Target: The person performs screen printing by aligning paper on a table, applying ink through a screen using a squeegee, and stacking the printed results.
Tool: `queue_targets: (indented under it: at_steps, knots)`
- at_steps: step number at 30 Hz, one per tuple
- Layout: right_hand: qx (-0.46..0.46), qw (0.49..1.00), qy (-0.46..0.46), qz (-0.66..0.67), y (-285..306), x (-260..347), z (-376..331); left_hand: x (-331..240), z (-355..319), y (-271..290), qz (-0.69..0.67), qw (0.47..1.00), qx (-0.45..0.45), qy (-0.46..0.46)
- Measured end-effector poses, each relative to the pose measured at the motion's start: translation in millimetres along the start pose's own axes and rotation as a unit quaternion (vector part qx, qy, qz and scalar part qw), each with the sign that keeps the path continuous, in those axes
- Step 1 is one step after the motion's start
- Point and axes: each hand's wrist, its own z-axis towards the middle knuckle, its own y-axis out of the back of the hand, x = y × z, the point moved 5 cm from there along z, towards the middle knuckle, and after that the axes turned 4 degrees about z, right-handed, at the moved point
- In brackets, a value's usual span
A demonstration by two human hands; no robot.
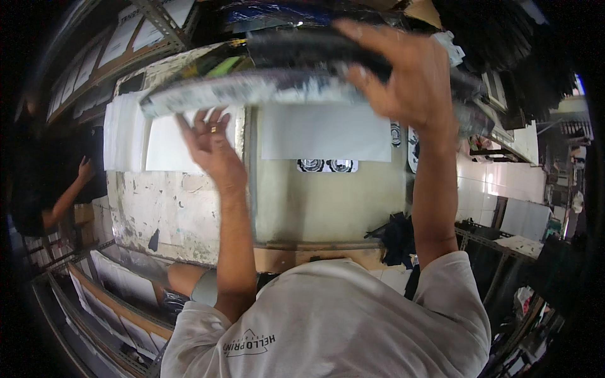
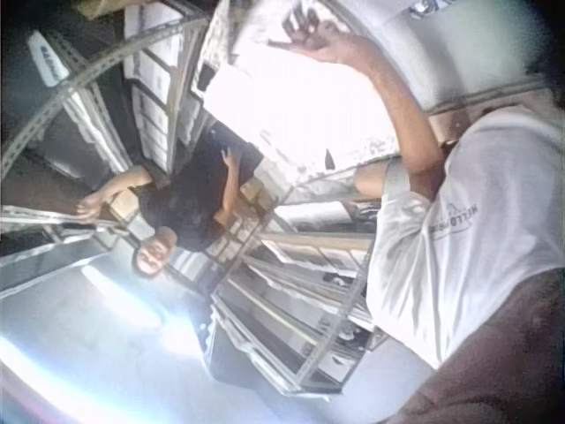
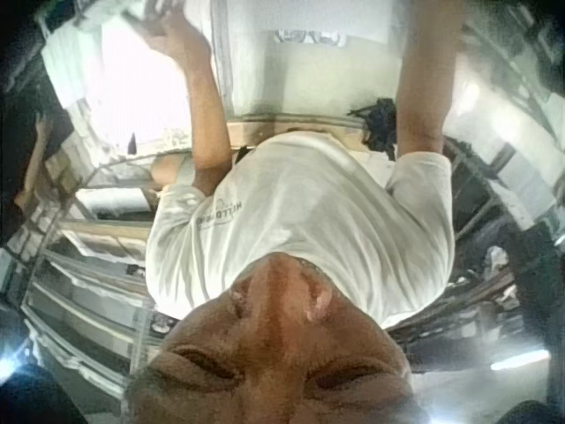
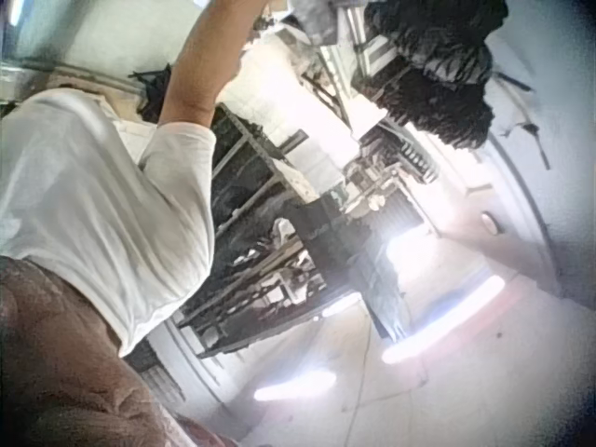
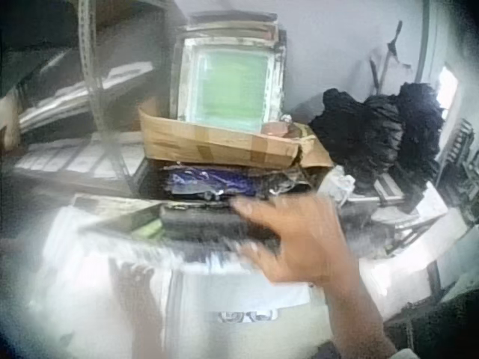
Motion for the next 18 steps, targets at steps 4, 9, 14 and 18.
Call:
queue_targets:
  at_steps: [4, 9, 14, 18]
  knots:
    - [0.042, 0.997, -0.06, -0.008, -23.8, 23.8, -70.8, -11.7, -14.1, 52.4, 0.104, 0.987, -0.041, 0.117]
    - [0.12, 0.972, -0.158, 0.122, -70.5, 27.3, -117.2, 24.2, -79.9, 114.7, 0.153, 0.969, -0.034, 0.189]
    - [0.22, 0.952, -0.184, 0.111, -140.1, 12.4, -167.4, 54.2, -109.0, 141.2, 0.308, 0.944, -0.001, 0.118]
    - [0.295, 0.937, -0.183, 0.035, -167.1, 18.8, -189.1, 52.7, -115.4, 148.2, 0.508, 0.859, 0.045, 0.045]
